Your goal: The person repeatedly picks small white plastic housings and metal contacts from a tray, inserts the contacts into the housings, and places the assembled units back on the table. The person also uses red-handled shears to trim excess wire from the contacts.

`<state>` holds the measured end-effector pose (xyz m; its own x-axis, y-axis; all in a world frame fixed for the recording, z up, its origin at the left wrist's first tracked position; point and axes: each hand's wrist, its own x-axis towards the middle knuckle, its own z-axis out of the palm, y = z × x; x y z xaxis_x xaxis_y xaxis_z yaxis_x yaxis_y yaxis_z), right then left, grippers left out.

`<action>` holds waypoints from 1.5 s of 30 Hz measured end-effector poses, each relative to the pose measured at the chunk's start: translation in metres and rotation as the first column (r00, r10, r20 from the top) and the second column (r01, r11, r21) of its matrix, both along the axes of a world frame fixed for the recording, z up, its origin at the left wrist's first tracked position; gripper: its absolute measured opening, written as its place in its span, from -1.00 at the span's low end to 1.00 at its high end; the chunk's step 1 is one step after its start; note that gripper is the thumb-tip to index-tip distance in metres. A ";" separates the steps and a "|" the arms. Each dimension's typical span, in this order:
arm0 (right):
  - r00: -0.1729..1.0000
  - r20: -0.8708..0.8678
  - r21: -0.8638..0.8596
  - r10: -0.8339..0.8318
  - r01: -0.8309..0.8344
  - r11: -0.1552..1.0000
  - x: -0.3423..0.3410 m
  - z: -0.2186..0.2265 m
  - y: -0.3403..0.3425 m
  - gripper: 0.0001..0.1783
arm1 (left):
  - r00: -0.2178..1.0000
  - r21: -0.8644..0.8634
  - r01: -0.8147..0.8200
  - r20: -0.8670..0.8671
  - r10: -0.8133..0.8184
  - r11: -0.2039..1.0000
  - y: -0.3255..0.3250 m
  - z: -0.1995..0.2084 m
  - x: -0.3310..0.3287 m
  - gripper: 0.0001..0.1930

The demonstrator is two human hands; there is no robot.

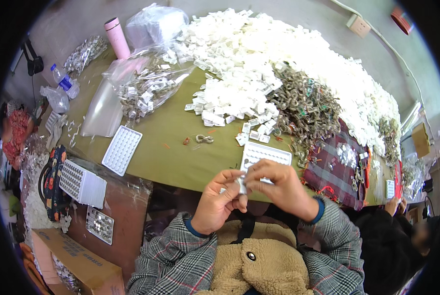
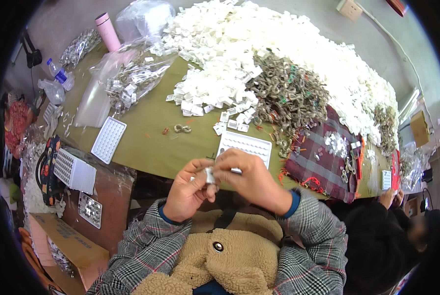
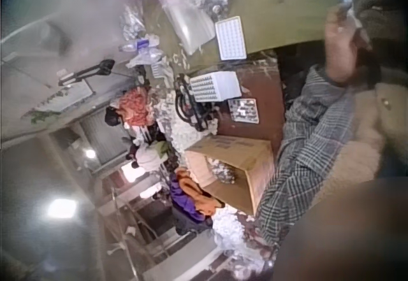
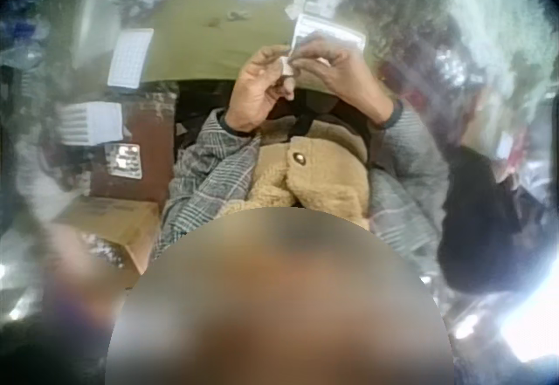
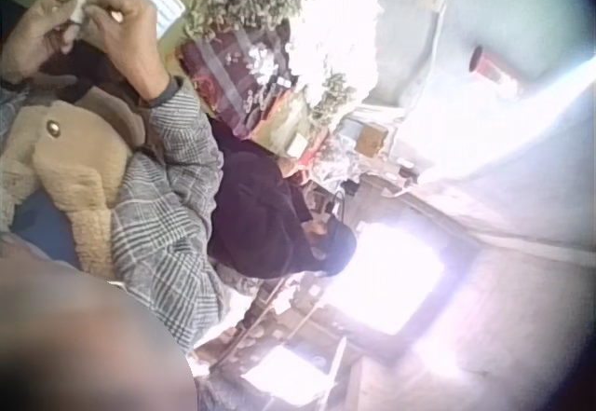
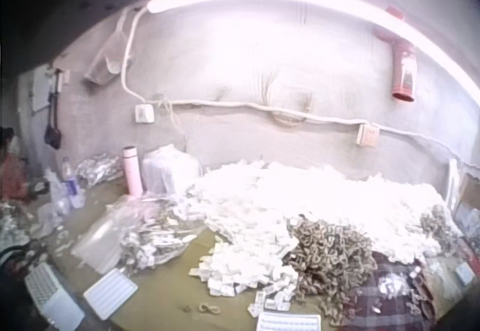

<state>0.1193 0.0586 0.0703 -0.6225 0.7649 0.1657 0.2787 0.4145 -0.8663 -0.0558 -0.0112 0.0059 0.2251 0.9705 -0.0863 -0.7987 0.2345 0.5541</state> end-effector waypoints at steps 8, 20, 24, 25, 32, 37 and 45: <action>0.926 0.303 0.381 0.226 -0.335 0.862 -0.121 -0.024 0.089 -0.85 | 0.892 -0.170 -0.449 -0.037 0.450 0.877 0.007 -0.009 -0.057 -0.84; 0.988 0.002 -0.162 0.151 -0.149 0.975 -0.113 -0.010 0.071 -0.79 | 0.847 -0.061 -0.518 -0.171 0.503 0.853 0.010 -0.007 -0.060 -0.75; 0.974 -0.222 -0.362 0.050 -0.130 0.923 -0.078 -0.004 0.026 -0.83 | 0.907 0.054 -0.365 -0.206 0.368 0.930 0.008 0.000 -0.040 -0.70; 0.971 -0.239 -0.417 0.012 -0.113 0.902 -0.068 -0.004 0.019 -0.82 | 0.911 0.080 -0.330 -0.235 0.339 0.941 0.007 0.001 -0.034 -0.70; 0.886 -0.417 -0.565 -0.204 -0.077 0.821 -0.012 -0.016 -0.029 -0.85 | 0.991 -0.036 0.127 -0.043 -0.128 0.991 -0.008 0.004 -0.005 -0.85; 0.626 -0.678 -0.635 -0.387 -0.233 0.736 0.000 -0.037 -0.053 -0.86 | 0.904 0.012 0.042 -0.425 -0.033 0.999 -0.020 0.004 0.016 -0.91; 0.596 -0.689 -0.661 -0.412 -0.285 0.694 0.035 -0.047 -0.051 -0.80 | 0.610 0.053 0.290 -0.780 -0.141 0.956 -0.014 0.015 0.027 -0.89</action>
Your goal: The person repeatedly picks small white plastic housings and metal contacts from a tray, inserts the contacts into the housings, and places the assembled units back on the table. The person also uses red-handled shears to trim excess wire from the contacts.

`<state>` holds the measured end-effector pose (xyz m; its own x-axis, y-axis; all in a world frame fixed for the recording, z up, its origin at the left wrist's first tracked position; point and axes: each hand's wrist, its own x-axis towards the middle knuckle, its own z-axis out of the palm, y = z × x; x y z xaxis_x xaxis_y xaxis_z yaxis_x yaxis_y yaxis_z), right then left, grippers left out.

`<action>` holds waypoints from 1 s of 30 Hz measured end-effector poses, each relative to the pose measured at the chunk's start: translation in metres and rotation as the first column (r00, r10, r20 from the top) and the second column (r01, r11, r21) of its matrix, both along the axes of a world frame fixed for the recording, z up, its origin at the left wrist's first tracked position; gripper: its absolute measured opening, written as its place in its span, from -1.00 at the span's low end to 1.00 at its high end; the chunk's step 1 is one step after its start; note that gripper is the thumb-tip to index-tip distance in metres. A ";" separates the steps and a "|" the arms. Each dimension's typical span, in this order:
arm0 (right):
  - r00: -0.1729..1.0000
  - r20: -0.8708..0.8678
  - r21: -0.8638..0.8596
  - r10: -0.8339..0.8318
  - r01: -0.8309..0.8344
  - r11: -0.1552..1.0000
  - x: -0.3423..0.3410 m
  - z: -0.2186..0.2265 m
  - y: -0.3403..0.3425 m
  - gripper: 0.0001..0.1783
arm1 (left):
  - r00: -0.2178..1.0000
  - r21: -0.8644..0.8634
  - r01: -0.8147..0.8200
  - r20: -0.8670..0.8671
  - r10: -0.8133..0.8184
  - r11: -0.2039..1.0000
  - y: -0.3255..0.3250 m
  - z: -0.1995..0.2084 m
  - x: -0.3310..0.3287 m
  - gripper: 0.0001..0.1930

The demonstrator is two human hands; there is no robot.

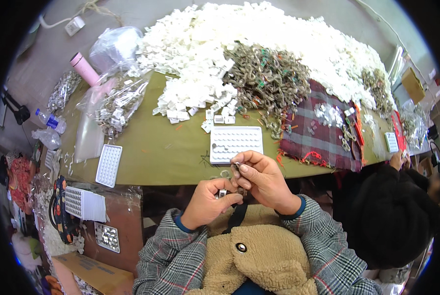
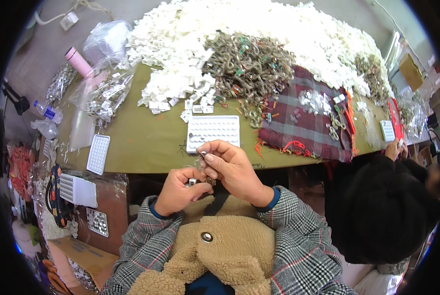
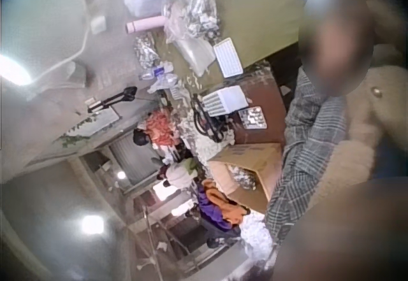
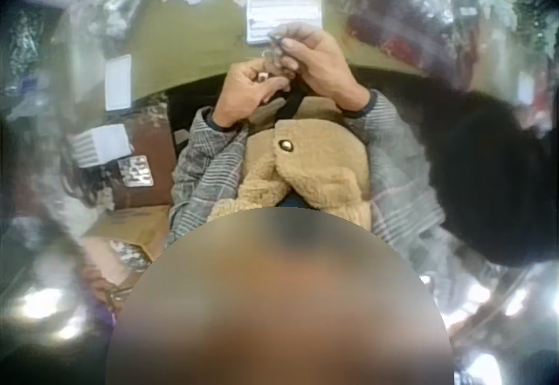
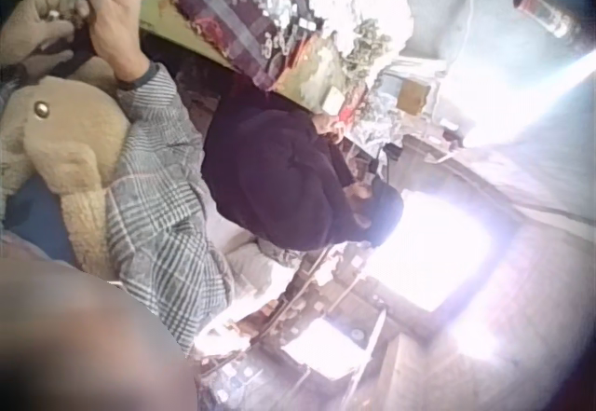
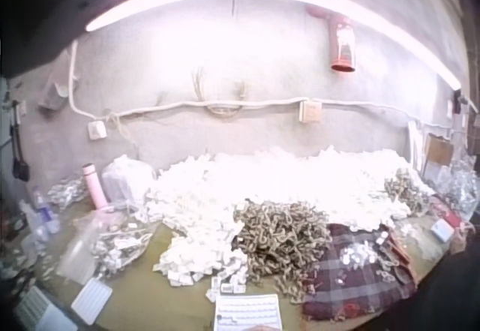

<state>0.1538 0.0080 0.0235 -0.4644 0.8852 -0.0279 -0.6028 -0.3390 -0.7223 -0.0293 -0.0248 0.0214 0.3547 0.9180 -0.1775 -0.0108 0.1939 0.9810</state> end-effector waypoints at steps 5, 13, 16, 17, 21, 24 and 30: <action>0.998 0.065 -0.018 -0.017 0.018 1.000 0.008 -0.001 0.004 -0.71 | 0.951 0.324 0.024 -0.299 0.078 0.946 0.001 0.011 0.000 -0.84; 0.915 0.355 0.143 0.192 -0.256 0.956 0.012 0.013 -0.004 -0.55 | 0.985 0.377 -0.158 0.119 0.121 0.912 0.008 0.009 -0.004 -0.86; 0.864 0.502 0.144 0.034 -0.122 0.982 0.007 0.012 -0.008 -0.66 | 0.967 0.256 -0.200 0.209 0.148 0.946 0.009 0.008 -0.006 -0.90; 0.809 0.581 0.296 -0.090 -0.107 0.949 0.006 0.012 -0.009 -0.70 | 0.951 0.201 -0.230 0.253 0.176 0.952 0.008 0.008 -0.006 -0.90; 0.664 0.622 0.641 -0.415 -0.127 0.757 0.001 0.008 -0.004 -0.81 | 0.951 0.126 -0.271 0.190 0.245 0.954 0.008 0.008 -0.003 -0.89; 0.653 0.562 0.741 -0.508 -0.125 0.660 0.000 0.007 0.003 -0.81 | 0.957 0.256 -0.291 0.097 0.275 0.922 0.015 0.008 -0.001 -0.90; 0.646 0.633 0.620 -0.427 -0.092 0.779 0.009 0.002 0.014 -0.85 | 0.970 0.405 -0.171 -0.092 0.226 0.898 0.036 0.022 0.002 -0.91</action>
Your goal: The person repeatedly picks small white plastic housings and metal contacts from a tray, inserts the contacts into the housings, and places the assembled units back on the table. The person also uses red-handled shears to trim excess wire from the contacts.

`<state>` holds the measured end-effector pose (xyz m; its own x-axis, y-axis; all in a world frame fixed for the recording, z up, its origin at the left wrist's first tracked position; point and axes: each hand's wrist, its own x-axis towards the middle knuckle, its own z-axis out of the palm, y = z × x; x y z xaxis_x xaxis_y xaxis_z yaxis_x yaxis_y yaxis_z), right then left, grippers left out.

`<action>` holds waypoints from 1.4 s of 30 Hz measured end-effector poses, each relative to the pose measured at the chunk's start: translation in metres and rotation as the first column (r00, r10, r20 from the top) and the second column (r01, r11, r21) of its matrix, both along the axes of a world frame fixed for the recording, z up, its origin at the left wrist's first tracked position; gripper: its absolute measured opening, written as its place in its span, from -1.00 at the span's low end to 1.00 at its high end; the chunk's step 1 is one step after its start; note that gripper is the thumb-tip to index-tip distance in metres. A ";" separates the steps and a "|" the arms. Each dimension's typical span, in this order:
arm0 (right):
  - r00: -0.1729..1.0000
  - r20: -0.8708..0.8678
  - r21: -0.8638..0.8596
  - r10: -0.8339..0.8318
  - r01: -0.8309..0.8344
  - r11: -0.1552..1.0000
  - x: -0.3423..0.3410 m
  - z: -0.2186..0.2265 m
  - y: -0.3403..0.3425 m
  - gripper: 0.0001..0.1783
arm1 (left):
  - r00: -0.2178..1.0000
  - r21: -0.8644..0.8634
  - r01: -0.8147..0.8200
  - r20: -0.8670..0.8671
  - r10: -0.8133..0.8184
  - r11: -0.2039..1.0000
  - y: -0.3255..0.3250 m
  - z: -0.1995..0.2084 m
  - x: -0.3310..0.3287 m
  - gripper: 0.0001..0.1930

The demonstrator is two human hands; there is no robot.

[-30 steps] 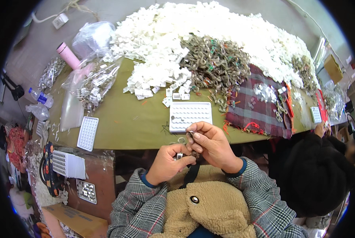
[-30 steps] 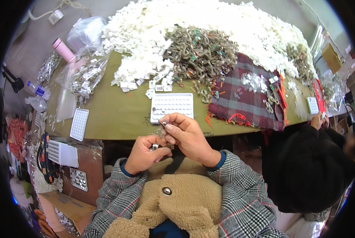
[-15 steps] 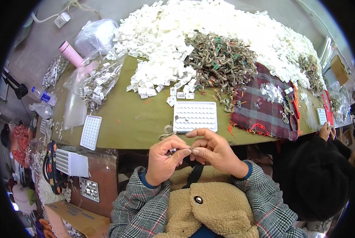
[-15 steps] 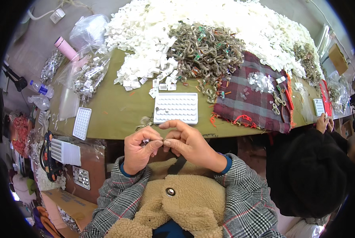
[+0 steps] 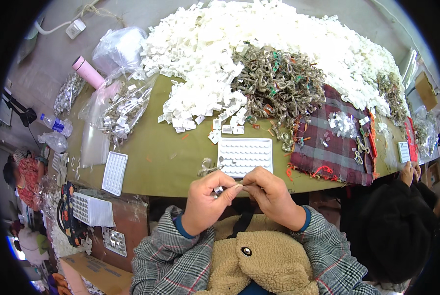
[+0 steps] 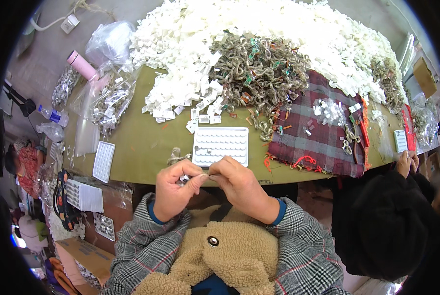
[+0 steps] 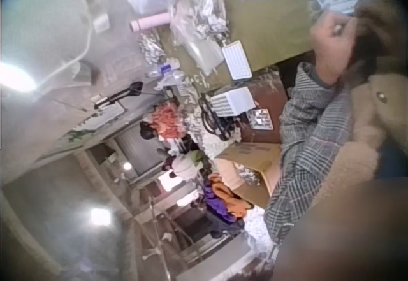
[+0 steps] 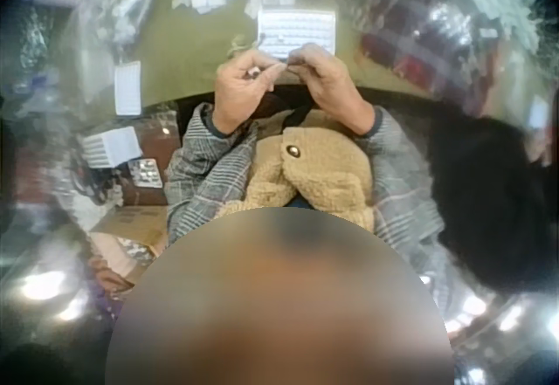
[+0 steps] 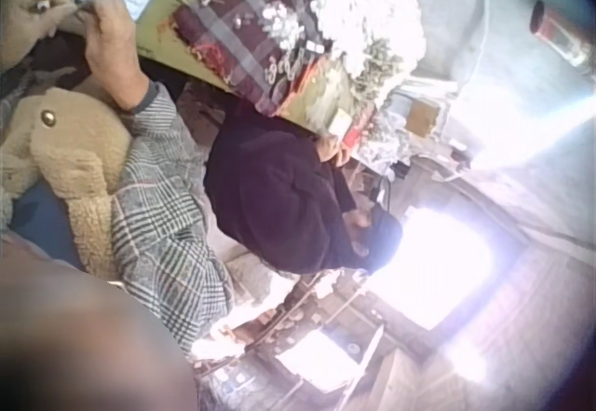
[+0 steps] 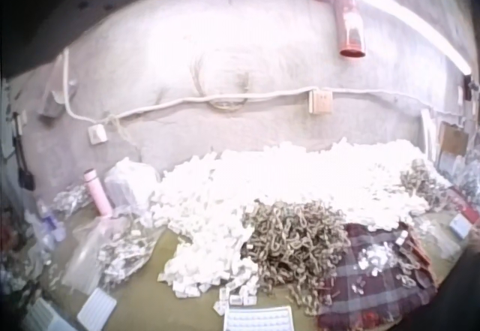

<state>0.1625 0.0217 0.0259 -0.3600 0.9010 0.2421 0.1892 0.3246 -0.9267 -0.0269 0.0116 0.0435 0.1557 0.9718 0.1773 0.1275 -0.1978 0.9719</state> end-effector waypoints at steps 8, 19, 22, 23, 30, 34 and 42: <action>0.857 -0.498 -0.402 -0.133 -0.092 0.911 0.033 -0.009 0.011 -0.92 | 0.766 0.431 0.173 -0.625 0.155 0.886 0.116 -0.014 -0.014 -0.85; 0.833 -0.535 -0.400 -0.140 -0.104 0.910 0.039 -0.008 0.015 -0.91 | 0.714 0.403 0.109 -0.668 0.210 0.909 0.138 -0.018 -0.020 -0.85; 0.754 -0.638 -0.424 -0.155 -0.175 0.889 0.024 0.002 0.020 -0.90 | 0.790 0.436 0.031 -0.562 0.244 0.900 0.104 0.000 -0.024 -0.81; 0.734 -0.661 -0.400 -0.153 -0.172 0.900 0.016 0.004 0.021 -0.90 | 0.788 0.477 0.047 -0.558 0.261 0.878 0.088 0.003 -0.020 -0.80; 0.748 -0.656 -0.317 -0.095 -0.158 0.935 -0.020 0.009 0.006 -0.90 | 0.909 0.437 -0.011 -0.371 0.191 0.900 0.002 -0.007 0.012 -0.79; 0.859 -0.511 -0.319 0.025 -0.217 0.922 -0.004 0.022 -0.004 -0.92 | 0.990 -0.226 0.106 0.110 -0.083 0.968 -0.017 -0.006 0.010 -0.86; 0.716 -0.698 -0.380 -0.017 -0.350 0.857 0.005 0.021 -0.019 -0.91 | 0.814 -0.540 0.421 0.579 -0.041 0.729 -0.025 -0.027 0.002 -0.83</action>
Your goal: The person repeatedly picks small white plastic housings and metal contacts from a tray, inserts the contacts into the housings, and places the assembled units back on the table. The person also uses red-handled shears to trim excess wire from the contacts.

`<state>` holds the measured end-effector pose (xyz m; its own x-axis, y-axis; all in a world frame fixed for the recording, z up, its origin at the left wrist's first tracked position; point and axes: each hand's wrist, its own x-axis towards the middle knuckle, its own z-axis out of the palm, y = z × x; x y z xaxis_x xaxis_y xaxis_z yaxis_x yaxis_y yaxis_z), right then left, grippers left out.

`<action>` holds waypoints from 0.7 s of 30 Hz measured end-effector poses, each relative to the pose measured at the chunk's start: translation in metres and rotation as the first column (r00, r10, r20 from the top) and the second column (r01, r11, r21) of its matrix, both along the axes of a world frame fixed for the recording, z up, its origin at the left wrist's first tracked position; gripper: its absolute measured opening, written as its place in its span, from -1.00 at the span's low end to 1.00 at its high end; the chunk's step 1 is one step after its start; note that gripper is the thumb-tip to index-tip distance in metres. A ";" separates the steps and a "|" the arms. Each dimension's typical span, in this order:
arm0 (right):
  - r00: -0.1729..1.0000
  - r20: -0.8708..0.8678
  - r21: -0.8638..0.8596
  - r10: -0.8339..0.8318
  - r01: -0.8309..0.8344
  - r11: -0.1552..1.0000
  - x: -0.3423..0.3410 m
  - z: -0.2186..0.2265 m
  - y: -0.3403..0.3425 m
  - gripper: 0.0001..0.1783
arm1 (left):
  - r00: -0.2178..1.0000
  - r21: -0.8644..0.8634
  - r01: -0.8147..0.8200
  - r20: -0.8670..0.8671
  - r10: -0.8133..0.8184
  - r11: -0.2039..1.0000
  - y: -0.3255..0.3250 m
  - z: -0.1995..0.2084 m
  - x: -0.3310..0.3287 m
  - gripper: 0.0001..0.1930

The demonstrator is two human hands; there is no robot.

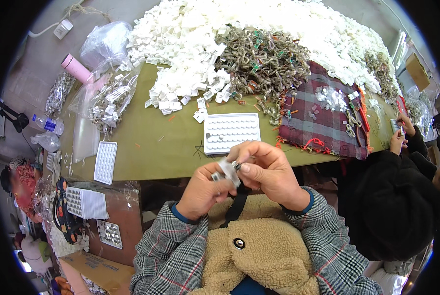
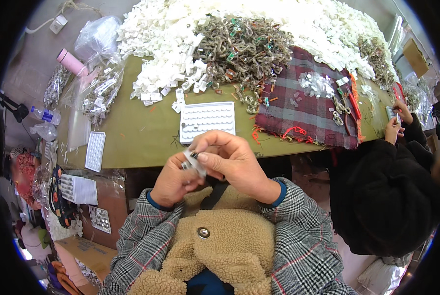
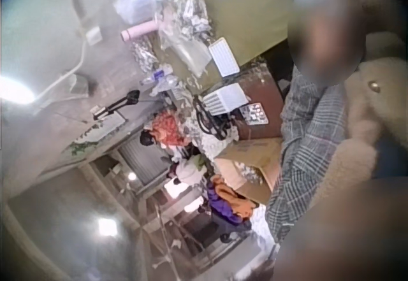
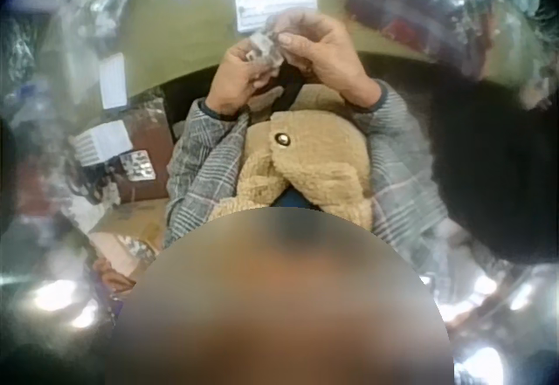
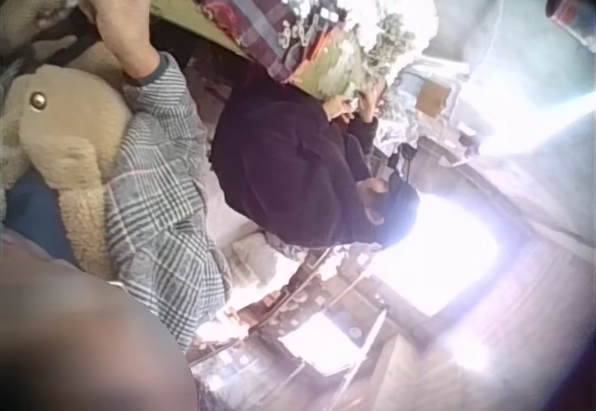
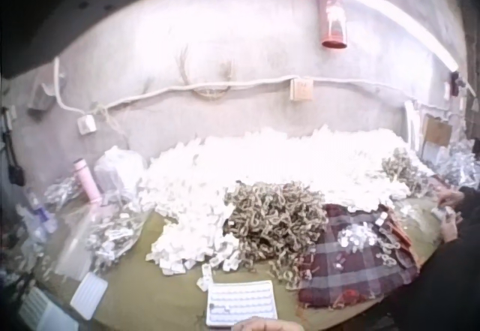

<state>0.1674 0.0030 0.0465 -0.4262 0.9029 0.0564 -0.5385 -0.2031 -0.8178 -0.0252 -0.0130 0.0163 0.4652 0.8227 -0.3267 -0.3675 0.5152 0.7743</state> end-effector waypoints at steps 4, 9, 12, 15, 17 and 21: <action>0.999 0.036 -0.084 -0.030 0.033 0.996 -0.004 -0.013 -0.010 -0.92 | 0.951 0.072 -0.273 0.172 0.257 0.959 -0.002 -0.010 0.001 -0.78; 0.991 0.122 -0.139 -0.062 0.079 0.987 -0.011 -0.018 -0.015 -0.92 | 0.925 0.100 -0.361 0.163 0.343 0.927 -0.008 -0.010 0.006 -0.85; 0.967 0.219 -0.036 -0.132 0.144 0.989 -0.013 -0.017 -0.013 -0.92 | 0.930 0.104 -0.344 0.173 0.324 0.933 -0.007 -0.014 0.004 -0.80; 0.875 0.408 0.325 -0.260 0.127 0.937 -0.009 -0.016 -0.008 -0.88 | 0.935 0.095 -0.315 0.203 0.291 0.944 -0.007 -0.021 0.000 -0.78; 0.732 0.490 0.696 -0.474 0.000 0.718 -0.003 -0.016 -0.002 -0.80 | 0.939 0.069 -0.291 0.210 0.272 0.954 -0.006 -0.025 -0.003 -0.79; 0.724 0.472 0.780 -0.503 -0.077 0.621 -0.002 -0.017 0.002 -0.69 | 0.949 0.023 -0.261 0.189 0.252 0.965 0.000 -0.029 -0.006 -0.78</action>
<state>0.1650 0.0054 0.0295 -0.4168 0.7413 0.5261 0.1859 0.6360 -0.7489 -0.0308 -0.0132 -0.0123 0.2846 0.9345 -0.2138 -0.6196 0.3495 0.7028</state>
